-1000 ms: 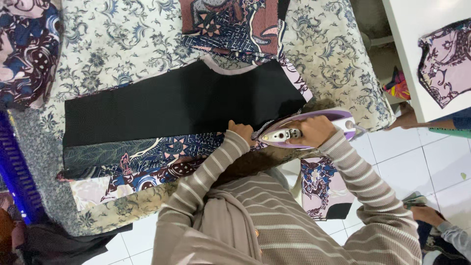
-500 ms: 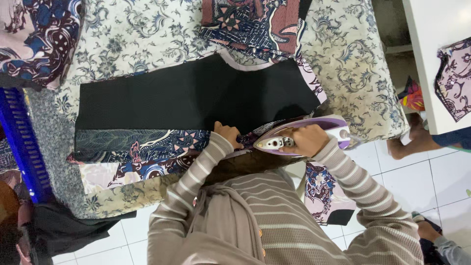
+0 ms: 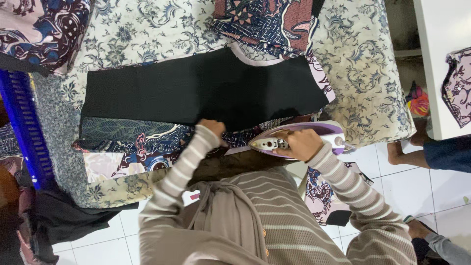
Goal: The person irons several pieces of patterned fabric on a table using a purple iron. They repeatedly fold, smooth, and iron the fabric, then stack the finished pieces on the table.
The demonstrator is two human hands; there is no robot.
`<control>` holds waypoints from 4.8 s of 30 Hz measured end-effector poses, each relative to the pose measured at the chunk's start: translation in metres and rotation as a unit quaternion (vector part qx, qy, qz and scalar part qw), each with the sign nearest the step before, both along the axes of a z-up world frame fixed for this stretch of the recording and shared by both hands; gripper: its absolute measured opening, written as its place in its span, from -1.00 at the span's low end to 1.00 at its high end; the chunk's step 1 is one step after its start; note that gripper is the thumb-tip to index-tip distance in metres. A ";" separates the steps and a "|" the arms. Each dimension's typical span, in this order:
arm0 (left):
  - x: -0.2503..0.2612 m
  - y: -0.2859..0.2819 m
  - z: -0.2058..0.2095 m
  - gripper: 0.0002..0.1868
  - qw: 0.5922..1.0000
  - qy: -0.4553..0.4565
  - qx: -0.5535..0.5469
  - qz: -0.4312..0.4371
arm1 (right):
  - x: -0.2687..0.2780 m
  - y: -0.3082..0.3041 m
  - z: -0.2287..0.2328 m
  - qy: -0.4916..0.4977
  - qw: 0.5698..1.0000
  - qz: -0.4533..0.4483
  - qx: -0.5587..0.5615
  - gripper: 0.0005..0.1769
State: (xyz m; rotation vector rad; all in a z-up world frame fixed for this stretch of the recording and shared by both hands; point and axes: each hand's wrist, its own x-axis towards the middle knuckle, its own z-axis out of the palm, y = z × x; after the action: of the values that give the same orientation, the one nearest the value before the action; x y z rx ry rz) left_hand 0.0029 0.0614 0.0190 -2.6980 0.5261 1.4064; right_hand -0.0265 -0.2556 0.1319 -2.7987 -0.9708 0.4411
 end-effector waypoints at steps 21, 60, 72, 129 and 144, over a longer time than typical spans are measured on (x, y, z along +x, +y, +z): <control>-0.019 0.075 0.005 -0.39 0.997 0.013 0.059 0.056 | 0.005 0.092 0.005 0.103 0.994 -0.001 0.027 -0.34; -0.058 0.247 0.001 -0.49 0.965 -0.085 -0.110 0.223 | -0.026 0.229 0.001 0.037 0.998 0.045 0.023 -0.32; -0.060 0.295 -0.002 -0.41 0.980 0.001 -0.075 0.182 | -0.032 0.275 0.002 0.070 0.996 0.042 0.019 -0.32; -0.102 0.404 0.002 -0.30 0.980 -0.068 -0.098 0.159 | -0.064 0.417 -0.019 0.042 0.996 0.075 -0.040 -0.23; -0.158 0.492 -0.034 -0.39 0.813 -0.182 -0.398 0.383 | -0.075 0.459 -0.022 -0.002 0.995 0.071 0.067 -0.31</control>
State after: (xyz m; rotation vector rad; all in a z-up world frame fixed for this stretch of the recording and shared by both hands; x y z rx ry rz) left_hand -0.1555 0.5530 -0.0147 -4.0548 -0.0919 0.7197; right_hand -0.1010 0.2029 0.1100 -2.6242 -1.1586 0.3727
